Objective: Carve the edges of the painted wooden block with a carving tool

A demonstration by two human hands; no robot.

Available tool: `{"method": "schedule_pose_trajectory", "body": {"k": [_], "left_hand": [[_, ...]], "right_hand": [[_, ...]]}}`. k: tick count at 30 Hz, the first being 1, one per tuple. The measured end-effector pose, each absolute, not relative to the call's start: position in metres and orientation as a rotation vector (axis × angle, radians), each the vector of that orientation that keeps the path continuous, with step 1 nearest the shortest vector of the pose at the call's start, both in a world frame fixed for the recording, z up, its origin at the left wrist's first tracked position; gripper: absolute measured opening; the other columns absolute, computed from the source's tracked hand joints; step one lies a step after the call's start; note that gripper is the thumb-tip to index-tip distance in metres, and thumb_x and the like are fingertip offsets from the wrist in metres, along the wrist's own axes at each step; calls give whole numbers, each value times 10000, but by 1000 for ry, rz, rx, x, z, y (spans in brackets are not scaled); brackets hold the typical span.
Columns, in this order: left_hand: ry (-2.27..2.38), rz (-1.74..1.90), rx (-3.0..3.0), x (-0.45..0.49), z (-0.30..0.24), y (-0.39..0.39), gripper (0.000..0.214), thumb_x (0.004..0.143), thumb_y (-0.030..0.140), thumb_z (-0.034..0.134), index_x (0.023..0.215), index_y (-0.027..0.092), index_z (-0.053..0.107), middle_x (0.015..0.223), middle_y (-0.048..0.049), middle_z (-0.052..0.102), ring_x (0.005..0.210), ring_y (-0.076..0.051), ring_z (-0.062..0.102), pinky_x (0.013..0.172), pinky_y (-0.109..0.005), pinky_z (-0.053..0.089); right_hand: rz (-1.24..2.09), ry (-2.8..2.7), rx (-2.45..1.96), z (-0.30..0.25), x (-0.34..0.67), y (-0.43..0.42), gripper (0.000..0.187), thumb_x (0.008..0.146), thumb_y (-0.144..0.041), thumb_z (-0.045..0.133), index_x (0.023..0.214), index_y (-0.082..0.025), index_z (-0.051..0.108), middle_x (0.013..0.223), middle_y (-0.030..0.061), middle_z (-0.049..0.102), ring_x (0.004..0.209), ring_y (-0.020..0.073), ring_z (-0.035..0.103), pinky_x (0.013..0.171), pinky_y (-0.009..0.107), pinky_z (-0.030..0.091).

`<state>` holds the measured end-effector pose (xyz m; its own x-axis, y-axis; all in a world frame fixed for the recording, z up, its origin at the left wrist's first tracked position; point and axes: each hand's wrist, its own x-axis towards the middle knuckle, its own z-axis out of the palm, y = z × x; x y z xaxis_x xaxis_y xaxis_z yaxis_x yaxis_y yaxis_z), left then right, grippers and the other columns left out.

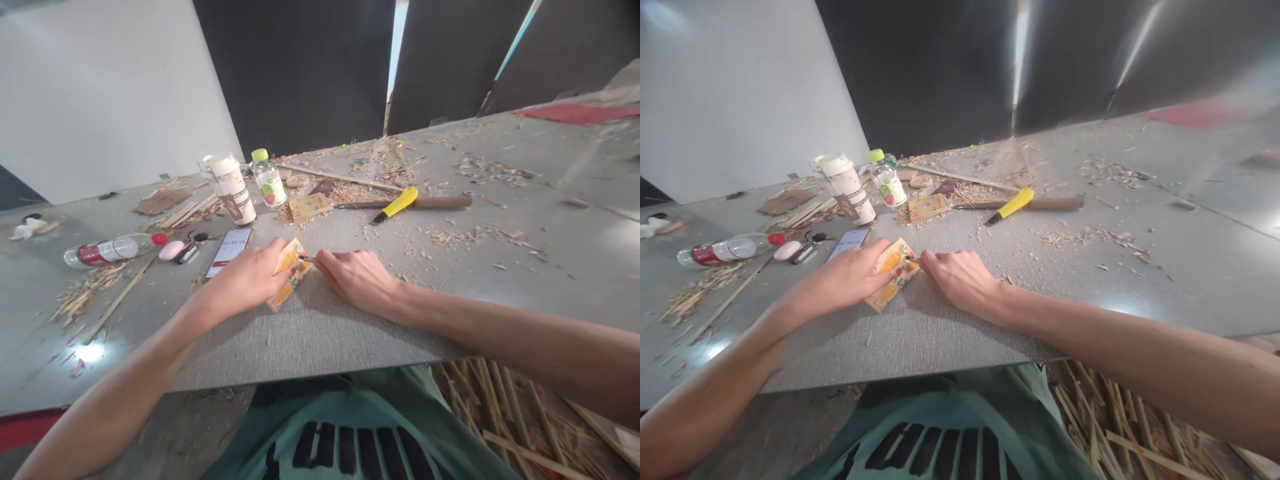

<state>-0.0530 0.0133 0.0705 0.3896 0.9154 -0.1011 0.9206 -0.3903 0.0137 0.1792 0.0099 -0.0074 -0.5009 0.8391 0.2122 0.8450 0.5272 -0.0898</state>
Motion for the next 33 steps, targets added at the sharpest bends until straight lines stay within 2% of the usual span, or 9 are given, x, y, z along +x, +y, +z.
{"method": "schedule_pose_trajectory", "body": {"k": [3, 9, 12, 18, 23, 29, 33], "left_hand": [[1681, -98, 2546, -54, 71, 15, 278, 1070, 507, 468, 1089, 235, 525, 915, -82, 750, 837, -299, 734, 622, -349, 382], [1667, -117, 2581, -55, 71, 15, 294, 1071, 497, 456, 1123, 220, 542, 907, -103, 760, 843, -313, 744, 632, -356, 401], [1693, -131, 2585, -55, 70, 15, 309, 1073, 494, 446, 1151, 215, 553, 910, -110, 764, 847, -317, 749, 627, -355, 403], [1680, -150, 2584, -51, 74, 13, 244, 1065, 424, 465, 1137, 212, 561, 901, -100, 762, 832, -309, 746, 619, -356, 393], [1693, -135, 2604, -52, 72, 14, 288, 1072, 481, 454, 1123, 214, 551, 875, -103, 757, 825, -320, 744, 626, -365, 396], [1666, -133, 2545, -58, 70, 18, 269, 1052, 466, 464, 1135, 222, 542, 944, -103, 763, 854, -301, 739, 637, -352, 407], [1685, -144, 2502, -57, 74, 17, 303, 1049, 489, 464, 1155, 221, 555, 1003, -114, 773, 895, -306, 744, 665, -350, 423]], "right_hand": [[-32, -2534, -1438, -8, 181, 11, 226, 1089, -291, 416, 1049, -183, 610, 749, 43, 686, 558, 132, 91, 584, 378, 122], [-48, -2514, -1446, -8, 181, 11, 337, 1133, -374, 342, 1073, -193, 620, 762, 52, 695, 529, 127, 223, 596, 373, 139], [-44, -2523, -1453, -8, 181, 13, 316, 1122, -367, 369, 1090, -192, 630, 757, 59, 698, 524, 127, 286, 603, 372, 145], [-66, -2496, -1491, -8, 191, 14, 381, 1127, -379, 347, 1026, -183, 658, 722, 70, 688, 519, 127, 265, 603, 375, 132], [-59, -2524, -1449, -6, 184, 15, 466, 1158, -458, 280, 1080, -194, 656, 771, 58, 708, 534, 128, 292, 604, 373, 139], [-65, -2537, -1493, -3, 187, 19, 408, 1142, -426, 337, 1089, -193, 668, 837, 82, 742, 555, 138, 393, 613, 369, 150], [-119, -2469, -1606, 2, 200, 22, 391, 1127, -374, 358, 1031, -178, 682, 802, 109, 735, 539, 142, 397, 621, 371, 148]]}}
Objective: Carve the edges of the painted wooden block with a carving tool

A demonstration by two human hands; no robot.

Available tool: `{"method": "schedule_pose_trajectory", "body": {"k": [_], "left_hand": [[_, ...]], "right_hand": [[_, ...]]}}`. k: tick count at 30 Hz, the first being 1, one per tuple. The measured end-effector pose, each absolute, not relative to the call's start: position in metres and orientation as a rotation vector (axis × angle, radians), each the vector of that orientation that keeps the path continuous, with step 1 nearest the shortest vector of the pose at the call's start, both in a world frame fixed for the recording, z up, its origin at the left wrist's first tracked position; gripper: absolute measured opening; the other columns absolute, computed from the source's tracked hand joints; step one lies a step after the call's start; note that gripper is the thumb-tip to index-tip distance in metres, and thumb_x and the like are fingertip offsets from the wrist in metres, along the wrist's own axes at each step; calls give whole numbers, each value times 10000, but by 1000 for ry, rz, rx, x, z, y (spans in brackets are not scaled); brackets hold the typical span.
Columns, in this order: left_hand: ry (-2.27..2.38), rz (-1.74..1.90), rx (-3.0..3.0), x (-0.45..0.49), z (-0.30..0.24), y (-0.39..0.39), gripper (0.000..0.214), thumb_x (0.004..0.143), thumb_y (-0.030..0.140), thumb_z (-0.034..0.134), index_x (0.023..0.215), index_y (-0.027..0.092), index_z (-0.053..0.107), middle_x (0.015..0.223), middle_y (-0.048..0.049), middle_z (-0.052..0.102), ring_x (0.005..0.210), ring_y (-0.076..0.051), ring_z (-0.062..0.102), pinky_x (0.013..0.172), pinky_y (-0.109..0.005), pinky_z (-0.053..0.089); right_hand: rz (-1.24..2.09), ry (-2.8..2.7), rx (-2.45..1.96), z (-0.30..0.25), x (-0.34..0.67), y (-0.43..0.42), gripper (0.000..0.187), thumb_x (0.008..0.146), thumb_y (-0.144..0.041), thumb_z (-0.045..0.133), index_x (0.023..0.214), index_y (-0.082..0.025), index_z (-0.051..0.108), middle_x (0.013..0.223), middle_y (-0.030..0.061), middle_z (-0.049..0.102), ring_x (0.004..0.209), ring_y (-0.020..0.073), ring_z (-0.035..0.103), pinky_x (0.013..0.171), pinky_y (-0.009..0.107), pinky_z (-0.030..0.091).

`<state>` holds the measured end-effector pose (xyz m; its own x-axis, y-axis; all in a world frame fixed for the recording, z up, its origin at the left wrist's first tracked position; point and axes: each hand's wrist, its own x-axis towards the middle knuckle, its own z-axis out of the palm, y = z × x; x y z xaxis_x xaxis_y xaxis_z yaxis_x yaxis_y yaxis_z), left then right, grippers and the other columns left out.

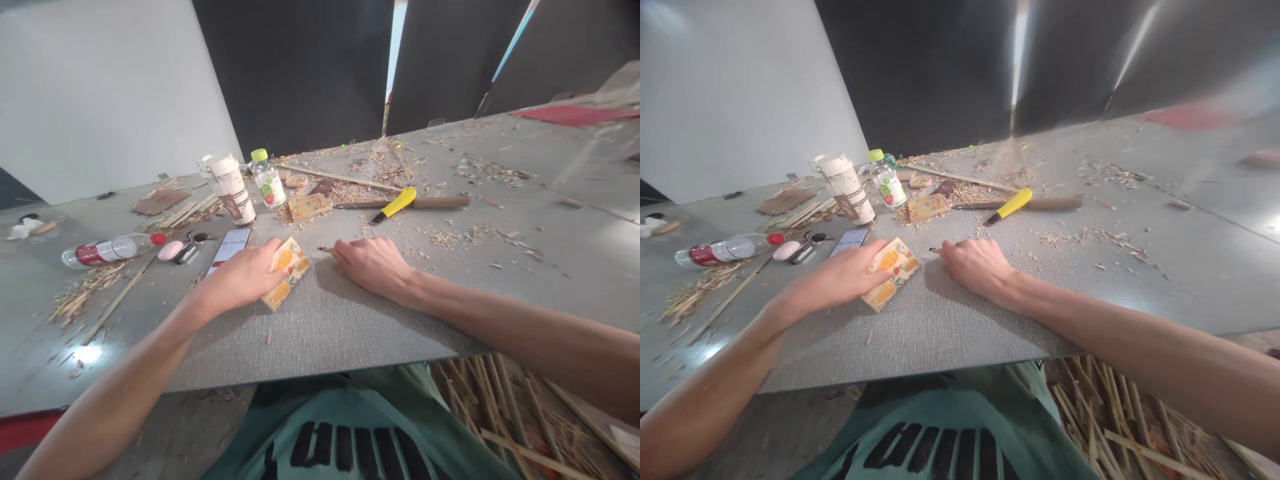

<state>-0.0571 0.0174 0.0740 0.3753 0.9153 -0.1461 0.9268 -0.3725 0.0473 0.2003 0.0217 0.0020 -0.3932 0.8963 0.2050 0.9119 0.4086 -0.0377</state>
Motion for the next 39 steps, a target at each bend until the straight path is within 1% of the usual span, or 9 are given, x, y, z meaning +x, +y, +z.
{"method": "schedule_pose_trajectory", "body": {"k": [6, 10, 14, 20, 23, 28, 32, 36, 39], "left_hand": [[1662, -96, 2493, -59, 71, 18, 298, 1058, 500, 466, 1147, 230, 552, 1007, -108, 776, 902, -310, 748, 659, -353, 419], [1652, -85, 2510, -61, 67, 19, 272, 1063, 498, 471, 1108, 239, 538, 981, -89, 769, 878, -302, 746, 646, -352, 410], [1631, -78, 2540, -61, 68, 18, 305, 1063, 534, 465, 1079, 237, 530, 930, -86, 761, 822, -290, 730, 615, -350, 389], [1653, -91, 2501, -59, 73, 16, 253, 1051, 473, 464, 1085, 233, 538, 943, -93, 763, 845, -285, 734, 634, -348, 403], [1650, -88, 2476, -59, 74, 14, 254, 1052, 464, 455, 1102, 232, 546, 966, -100, 772, 866, -291, 742, 644, -349, 412], [1638, -69, 2510, -60, 70, 15, 341, 1057, 563, 461, 1103, 235, 543, 968, -100, 779, 865, -299, 746, 629, -345, 400], [1638, -80, 2494, -60, 70, 17, 305, 1058, 539, 463, 1090, 241, 522, 1002, -100, 775, 894, -297, 745, 650, -343, 404], [1661, -112, 2478, -59, 74, 16, 262, 1050, 486, 460, 1097, 237, 526, 979, -103, 762, 886, -299, 738, 656, -351, 408], [1655, -96, 2462, -61, 74, 15, 236, 1042, 458, 463, 1089, 237, 530, 953, -93, 756, 854, -290, 729, 643, -354, 405]], "right_hand": [[-132, -2528, -1478, 11, 188, 13, 449, 1159, -472, 304, 1080, -210, 660, 866, 75, 735, 566, 136, 376, 621, 376, 134], [-103, -2574, -1391, 11, 176, 10, 379, 1159, -429, 340, 1087, -207, 638, 898, 63, 729, 561, 127, 308, 608, 377, 123], [-90, -2572, -1379, 8, 175, 13, 368, 1161, -419, 343, 1069, -212, 634, 866, 52, 719, 554, 126, 268, 599, 375, 119], [-121, -2526, -1482, 2, 197, 25, 326, 1123, -345, 399, 1011, -188, 661, 867, 86, 741, 553, 125, 347, 616, 372, 130], [-138, -2498, -1526, 6, 202, 25, 366, 1130, -365, 379, 1007, -176, 668, 853, 98, 738, 556, 129, 372, 619, 376, 132], [-116, -2547, -1414, 8, 182, 17, 437, 1163, -449, 316, 1090, -209, 674, 917, 71, 749, 590, 137, 401, 611, 376, 134], [-98, -2579, -1393, 4, 184, 24, 393, 1151, -425, 357, 1078, -216, 681, 886, 56, 744, 581, 135, 394, 607, 370, 139], [-147, -2525, -1529, 4, 208, 37, 348, 1103, -316, 402, 984, -168, 693, 828, 107, 737, 561, 142, 408, 619, 372, 148], [-183, -2468, -1577, 8, 211, 36, 389, 1119, -356, 373, 1026, -163, 698, 846, 124, 743, 575, 152, 439, 625, 376, 148]]}}
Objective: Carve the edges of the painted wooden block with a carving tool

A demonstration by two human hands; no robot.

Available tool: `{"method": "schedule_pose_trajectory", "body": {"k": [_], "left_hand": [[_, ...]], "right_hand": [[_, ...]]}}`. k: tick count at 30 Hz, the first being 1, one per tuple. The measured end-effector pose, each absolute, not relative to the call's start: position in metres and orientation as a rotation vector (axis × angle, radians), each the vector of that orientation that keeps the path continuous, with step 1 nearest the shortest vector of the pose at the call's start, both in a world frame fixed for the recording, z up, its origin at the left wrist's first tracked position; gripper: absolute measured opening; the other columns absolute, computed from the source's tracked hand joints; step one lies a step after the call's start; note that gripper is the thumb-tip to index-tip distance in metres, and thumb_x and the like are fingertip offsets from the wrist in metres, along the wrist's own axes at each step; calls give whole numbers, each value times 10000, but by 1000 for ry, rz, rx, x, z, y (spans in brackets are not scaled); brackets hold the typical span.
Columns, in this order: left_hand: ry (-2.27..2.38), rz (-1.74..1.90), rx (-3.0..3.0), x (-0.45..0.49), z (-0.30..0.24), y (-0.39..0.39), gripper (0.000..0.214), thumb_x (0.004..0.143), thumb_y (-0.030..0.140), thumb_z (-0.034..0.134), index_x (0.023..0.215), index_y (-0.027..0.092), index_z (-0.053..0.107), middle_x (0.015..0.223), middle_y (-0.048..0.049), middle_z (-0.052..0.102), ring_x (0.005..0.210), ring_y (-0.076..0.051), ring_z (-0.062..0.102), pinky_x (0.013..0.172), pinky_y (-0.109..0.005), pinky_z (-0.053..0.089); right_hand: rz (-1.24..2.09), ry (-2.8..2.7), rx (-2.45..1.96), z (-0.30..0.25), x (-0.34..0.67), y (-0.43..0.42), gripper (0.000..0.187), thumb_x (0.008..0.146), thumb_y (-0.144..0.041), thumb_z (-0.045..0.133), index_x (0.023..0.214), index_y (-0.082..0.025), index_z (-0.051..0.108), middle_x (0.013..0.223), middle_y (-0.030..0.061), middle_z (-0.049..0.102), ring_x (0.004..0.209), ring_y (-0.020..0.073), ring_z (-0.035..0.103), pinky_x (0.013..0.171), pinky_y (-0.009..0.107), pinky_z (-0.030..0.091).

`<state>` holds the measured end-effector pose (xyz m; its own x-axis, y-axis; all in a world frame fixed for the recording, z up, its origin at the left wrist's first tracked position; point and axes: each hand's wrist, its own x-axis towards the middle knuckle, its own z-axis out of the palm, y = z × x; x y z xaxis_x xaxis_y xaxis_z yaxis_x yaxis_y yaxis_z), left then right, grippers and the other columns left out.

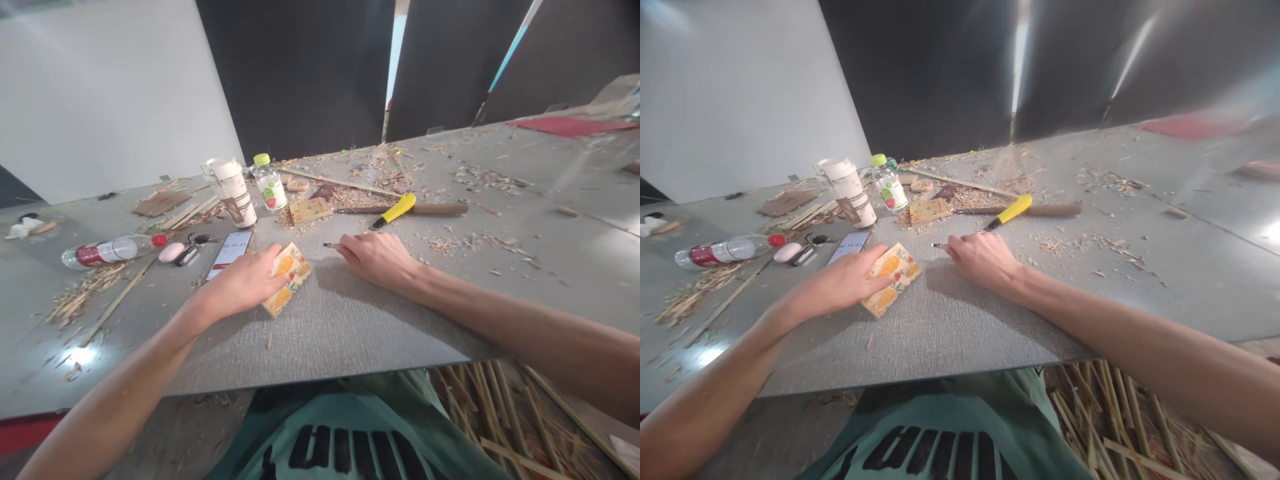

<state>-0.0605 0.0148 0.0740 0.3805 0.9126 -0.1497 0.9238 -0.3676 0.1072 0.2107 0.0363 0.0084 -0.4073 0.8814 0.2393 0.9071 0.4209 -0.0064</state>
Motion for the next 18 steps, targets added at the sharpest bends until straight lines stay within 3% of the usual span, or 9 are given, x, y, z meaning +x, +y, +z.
{"method": "schedule_pose_trajectory", "body": {"k": [8, 14, 18], "left_hand": [[1646, -72, 2455, -62, 70, 18, 341, 1041, 568, 448, 1094, 242, 532, 1029, -110, 773, 907, -317, 742, 665, -359, 422], [1635, -62, 2404, -66, 70, 19, 395, 1021, 580, 463, 1149, 222, 569, 1059, -131, 779, 917, -319, 738, 690, -368, 443], [1587, -23, 2359, -72, 67, 25, 447, 997, 609, 502, 1174, 211, 603, 1102, -126, 781, 947, -310, 739, 724, -361, 463]], "right_hand": [[-88, -2588, -1416, 5, 177, 21, 476, 1161, -484, 297, 1090, -207, 677, 883, 68, 756, 600, 148, 466, 603, 371, 159], [-139, -2490, -1599, 4, 206, 39, 373, 1106, -353, 400, 995, -162, 700, 818, 129, 741, 573, 163, 479, 616, 364, 168], [-147, -2343, -1680, 9, 218, 45, 422, 1116, -397, 364, 1035, -159, 703, 818, 136, 732, 594, 181, 499, 621, 365, 170]]}}
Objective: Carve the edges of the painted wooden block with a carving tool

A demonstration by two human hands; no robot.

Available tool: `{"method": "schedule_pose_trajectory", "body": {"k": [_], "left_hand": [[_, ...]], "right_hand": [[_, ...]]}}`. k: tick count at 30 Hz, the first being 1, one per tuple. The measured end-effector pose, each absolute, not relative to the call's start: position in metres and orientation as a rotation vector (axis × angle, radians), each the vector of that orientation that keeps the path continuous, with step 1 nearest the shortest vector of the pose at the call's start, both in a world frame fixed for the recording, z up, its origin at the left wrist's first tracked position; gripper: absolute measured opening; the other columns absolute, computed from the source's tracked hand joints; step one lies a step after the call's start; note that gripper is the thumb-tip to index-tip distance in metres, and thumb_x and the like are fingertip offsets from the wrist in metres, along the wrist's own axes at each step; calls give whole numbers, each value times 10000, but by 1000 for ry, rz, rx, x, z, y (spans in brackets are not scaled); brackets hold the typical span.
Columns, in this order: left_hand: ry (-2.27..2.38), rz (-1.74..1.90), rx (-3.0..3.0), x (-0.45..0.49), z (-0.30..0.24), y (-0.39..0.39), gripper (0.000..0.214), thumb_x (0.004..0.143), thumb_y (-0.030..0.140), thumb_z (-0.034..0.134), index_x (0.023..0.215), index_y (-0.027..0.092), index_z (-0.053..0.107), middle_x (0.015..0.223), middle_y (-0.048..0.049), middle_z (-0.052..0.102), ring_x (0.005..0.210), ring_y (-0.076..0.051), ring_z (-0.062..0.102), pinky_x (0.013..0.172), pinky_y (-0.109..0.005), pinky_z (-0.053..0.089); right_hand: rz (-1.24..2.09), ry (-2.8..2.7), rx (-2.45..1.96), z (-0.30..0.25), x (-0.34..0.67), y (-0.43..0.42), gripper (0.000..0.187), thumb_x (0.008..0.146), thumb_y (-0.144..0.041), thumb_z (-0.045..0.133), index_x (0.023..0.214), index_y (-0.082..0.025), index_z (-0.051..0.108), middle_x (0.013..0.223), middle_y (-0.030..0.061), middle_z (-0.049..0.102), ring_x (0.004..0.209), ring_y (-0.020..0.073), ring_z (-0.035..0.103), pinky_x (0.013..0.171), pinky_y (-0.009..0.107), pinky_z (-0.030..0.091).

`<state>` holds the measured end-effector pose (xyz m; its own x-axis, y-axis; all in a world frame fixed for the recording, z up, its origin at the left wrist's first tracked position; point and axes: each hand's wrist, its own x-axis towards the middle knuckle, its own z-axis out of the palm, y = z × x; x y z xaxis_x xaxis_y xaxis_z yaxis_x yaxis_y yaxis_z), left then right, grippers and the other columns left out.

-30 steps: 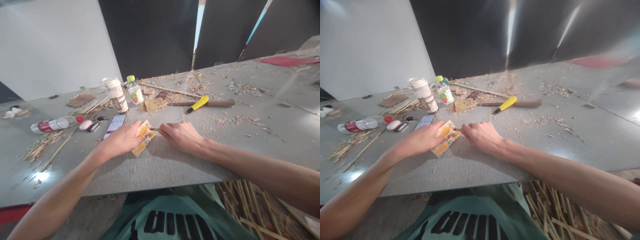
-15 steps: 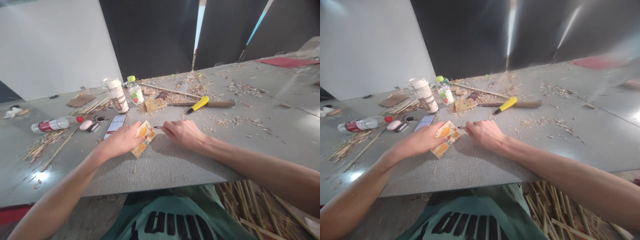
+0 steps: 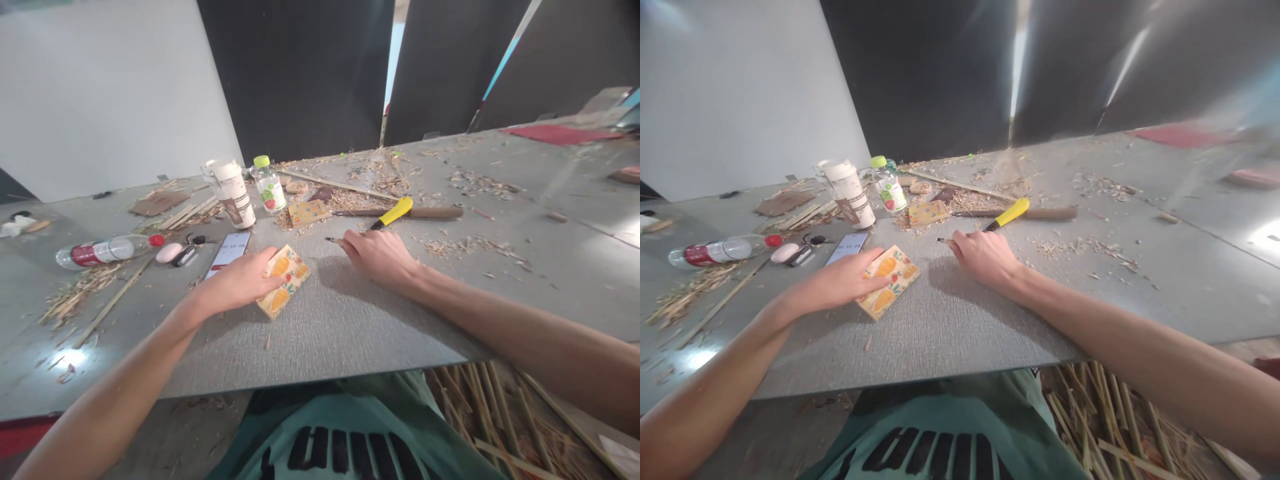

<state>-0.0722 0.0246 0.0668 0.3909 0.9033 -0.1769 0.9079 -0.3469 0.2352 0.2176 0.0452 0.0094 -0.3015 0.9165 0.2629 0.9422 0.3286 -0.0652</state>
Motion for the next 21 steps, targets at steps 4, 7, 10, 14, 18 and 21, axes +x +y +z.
{"method": "schedule_pose_trajectory", "body": {"k": [4, 7, 10, 14, 18, 21], "left_hand": [[1524, 56, 2309, -78, 62, 31, 553, 964, 652, 553, 1282, 209, 648, 1104, -110, 793, 974, -305, 748, 753, -350, 488], [1521, 121, 2300, -81, 61, 33, 620, 935, 639, 610, 1390, 220, 642, 1151, -108, 795, 1008, -308, 752, 781, -352, 510], [1520, 189, 2261, -84, 63, 34, 699, 878, 578, 712, 1494, 270, 594, 1184, -85, 800, 942, -281, 762, 772, -345, 528], [1570, 488, 2218, -91, 68, 35, 774, 826, 529, 814, 1532, 323, 572, 1155, -69, 795, 787, -223, 739, 712, -333, 544], [1348, 998, 2099, -95, 72, 34, 749, 810, 355, 862, 1502, 320, 578, 1001, -16, 781, 826, -207, 746, 725, -303, 597], [1265, 1181, 2045, -93, 70, 34, 596, 835, 312, 851, 1392, 266, 646, 1010, -23, 783, 906, -222, 773, 802, -326, 642]], "right_hand": [[-49, -2289, -1609, 8, 215, 47, 358, 1099, -390, 410, 995, -185, 685, 800, 91, 704, 624, 172, 492, 622, 359, 189], [59, -2251, -1524, 6, 215, 50, 307, 1075, -371, 454, 898, -204, 641, 751, 46, 652, 628, 153, 471, 622, 340, 233], [149, -2185, -1454, 6, 221, 54, 316, 1068, -359, 448, 813, -216, 569, 703, 14, 597, 623, 142, 461, 623, 327, 278], [209, -2075, -1396, 12, 230, 57, 335, 1057, -358, 460, 746, -235, 470, 665, -13, 530, 626, 138, 435, 619, 326, 299], [249, -2019, -1367, 15, 234, 57, 327, 1044, -353, 476, 738, -238, 466, 664, -18, 509, 629, 140, 419, 612, 331, 307], [269, -2023, -1348, 13, 233, 57, 319, 1038, -353, 478, 740, -238, 469, 668, -16, 510, 636, 143, 436, 614, 332, 316]]}}
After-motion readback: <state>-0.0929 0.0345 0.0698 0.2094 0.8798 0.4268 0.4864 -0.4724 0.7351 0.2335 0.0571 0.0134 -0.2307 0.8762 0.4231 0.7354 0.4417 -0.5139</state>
